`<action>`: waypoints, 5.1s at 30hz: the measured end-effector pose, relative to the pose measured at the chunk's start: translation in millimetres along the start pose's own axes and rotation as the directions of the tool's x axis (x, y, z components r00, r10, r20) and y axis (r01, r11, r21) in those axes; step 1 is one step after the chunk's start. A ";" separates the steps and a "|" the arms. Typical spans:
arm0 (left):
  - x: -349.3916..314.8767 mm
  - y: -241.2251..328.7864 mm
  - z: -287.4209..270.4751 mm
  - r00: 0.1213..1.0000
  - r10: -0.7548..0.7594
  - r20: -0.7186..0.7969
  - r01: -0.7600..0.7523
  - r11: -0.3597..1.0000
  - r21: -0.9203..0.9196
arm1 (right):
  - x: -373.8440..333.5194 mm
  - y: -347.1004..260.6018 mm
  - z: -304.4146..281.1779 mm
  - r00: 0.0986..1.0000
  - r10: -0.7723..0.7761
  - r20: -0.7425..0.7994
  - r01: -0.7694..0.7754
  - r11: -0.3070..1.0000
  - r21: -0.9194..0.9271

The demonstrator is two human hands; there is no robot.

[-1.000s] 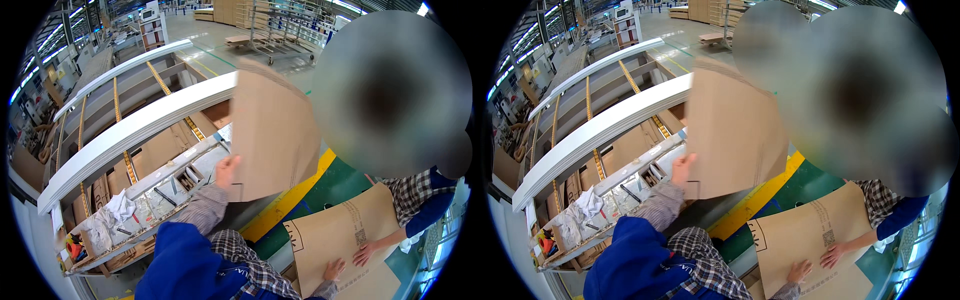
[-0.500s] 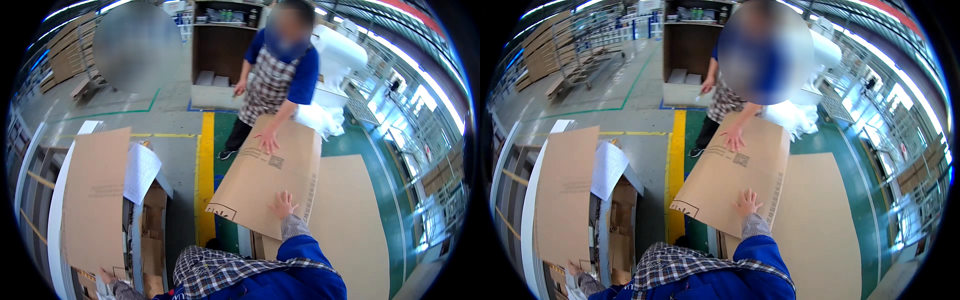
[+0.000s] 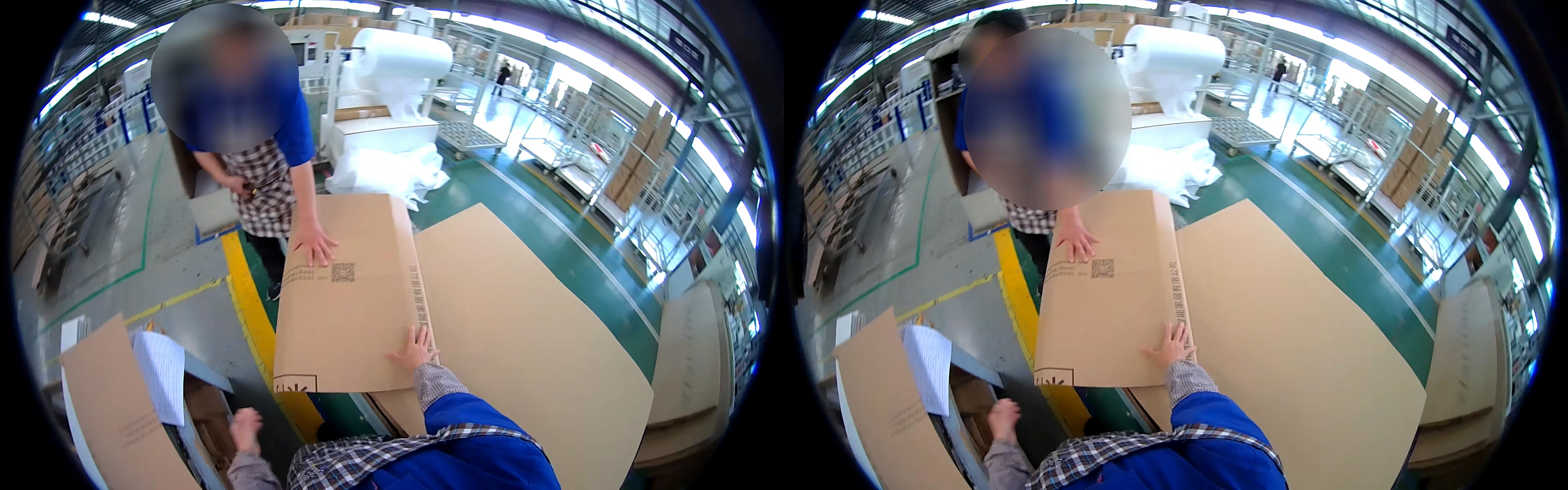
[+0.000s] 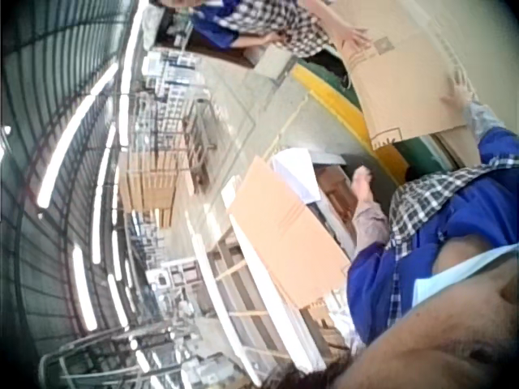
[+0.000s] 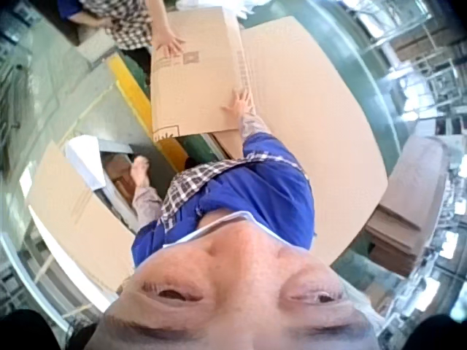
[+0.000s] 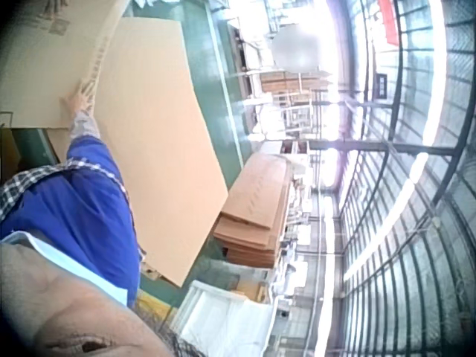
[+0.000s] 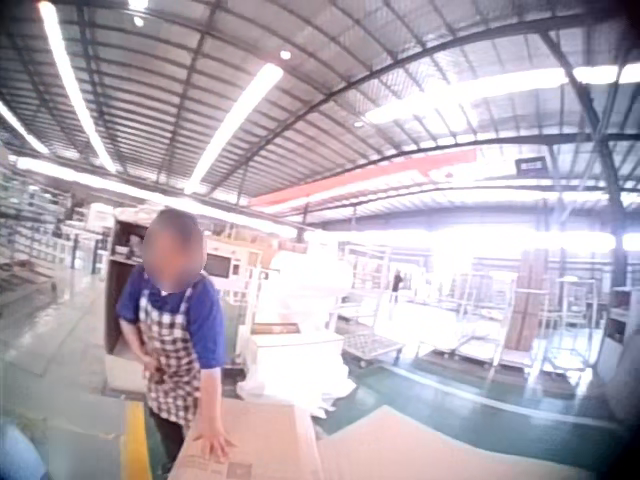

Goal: The person assembles a cardboard box in a warehouse setting. They position a dark rectangular insert inside the cardboard, fold the flaps, and secure the box using a tape dispenser. The person also uses a utility knife to trim excess cardboard and tape.

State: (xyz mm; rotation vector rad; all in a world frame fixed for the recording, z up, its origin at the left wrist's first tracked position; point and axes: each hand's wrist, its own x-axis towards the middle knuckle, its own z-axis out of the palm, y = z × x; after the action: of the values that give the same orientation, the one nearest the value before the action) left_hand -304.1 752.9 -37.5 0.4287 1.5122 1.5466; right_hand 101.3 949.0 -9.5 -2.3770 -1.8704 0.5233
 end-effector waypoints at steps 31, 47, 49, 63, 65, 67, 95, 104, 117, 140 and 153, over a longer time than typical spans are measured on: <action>194.6 65.9 168.8 0.548 -0.673 0.496 0.512 0.739 0.437 | -38.8 -10.8 -48.5 0.853 0.422 0.309 -0.522 0.724 0.452; 203.6 160.9 240.0 0.529 -0.613 0.586 0.403 0.790 0.463 | -44.6 4.2 -33.9 0.962 0.265 0.061 -0.260 0.831 0.492; 173.8 201.5 274.7 0.466 -0.575 0.673 0.465 0.806 0.367 | -51.7 4.2 -36.0 0.988 0.122 0.097 -0.151 0.905 0.398; 5.0 166.3 379.6 0.143 -0.253 0.957 0.243 0.946 0.214 | -124.4 -1.0 -23.3 0.798 0.499 -0.337 -0.026 0.588 0.809; 39.3 104.9 357.8 0.521 -0.138 0.842 -0.268 0.910 0.315 | -126.7 10.2 -18.3 0.754 0.600 -0.268 -0.049 0.458 0.888; 83.2 49.2 312.1 0.757 -0.099 0.646 -0.322 0.803 0.501 | -127.0 10.5 -25.4 0.731 0.660 -0.173 -0.026 0.280 0.960; 188.4 97.3 148.7 0.983 0.076 0.166 -0.182 0.467 0.865 | -153.9 43.1 -53.6 0.753 0.639 0.154 0.153 -0.398 0.905; 212.1 102.7 129.3 0.985 0.049 0.166 -0.169 0.464 0.870 | -161.6 44.0 -15.5 0.723 0.666 0.180 0.251 -0.497 0.831; 195.3 128.0 139.9 0.989 0.024 0.145 -0.139 0.457 0.878 | -169.2 36.5 -33.1 0.746 0.642 0.177 0.227 -0.495 0.839; 183.8 123.3 162.0 0.960 0.049 0.274 -0.278 0.204 0.939 | -189.6 30.6 -40.5 0.778 0.604 0.174 0.225 -0.525 0.821; 125.6 36.5 264.2 0.635 -0.690 0.348 0.700 0.704 0.117 | -220.7 4.2 -14.5 0.692 0.660 0.291 0.212 -0.572 0.792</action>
State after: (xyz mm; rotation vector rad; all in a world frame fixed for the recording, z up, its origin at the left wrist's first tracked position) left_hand -180.5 1017.3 4.5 0.0688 1.1453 0.8014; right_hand 65.5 739.4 51.5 -1.0597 0.3166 0.8320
